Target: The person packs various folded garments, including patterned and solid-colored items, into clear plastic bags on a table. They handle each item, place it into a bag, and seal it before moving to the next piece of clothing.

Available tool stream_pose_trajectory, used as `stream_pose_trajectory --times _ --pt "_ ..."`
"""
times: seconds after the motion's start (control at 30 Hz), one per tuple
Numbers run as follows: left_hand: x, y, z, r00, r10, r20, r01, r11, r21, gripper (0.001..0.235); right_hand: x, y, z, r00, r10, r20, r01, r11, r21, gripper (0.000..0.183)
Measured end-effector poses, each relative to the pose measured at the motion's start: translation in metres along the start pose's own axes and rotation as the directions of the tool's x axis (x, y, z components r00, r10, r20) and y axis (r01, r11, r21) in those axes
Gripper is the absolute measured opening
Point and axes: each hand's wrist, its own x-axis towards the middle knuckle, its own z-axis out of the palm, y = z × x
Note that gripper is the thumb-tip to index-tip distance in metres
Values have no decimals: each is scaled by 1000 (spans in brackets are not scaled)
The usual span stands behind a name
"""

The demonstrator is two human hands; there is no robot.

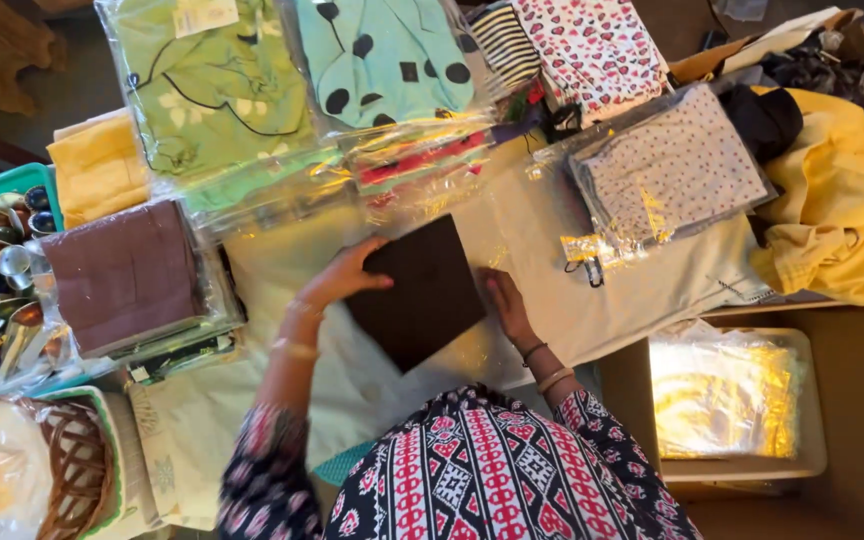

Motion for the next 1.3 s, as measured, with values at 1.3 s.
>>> stream_pose_trajectory --times 1.3 --pt "-56 -6 209 935 -127 -331 168 981 99 54 -20 77 -34 997 27 -75 -18 994 109 67"
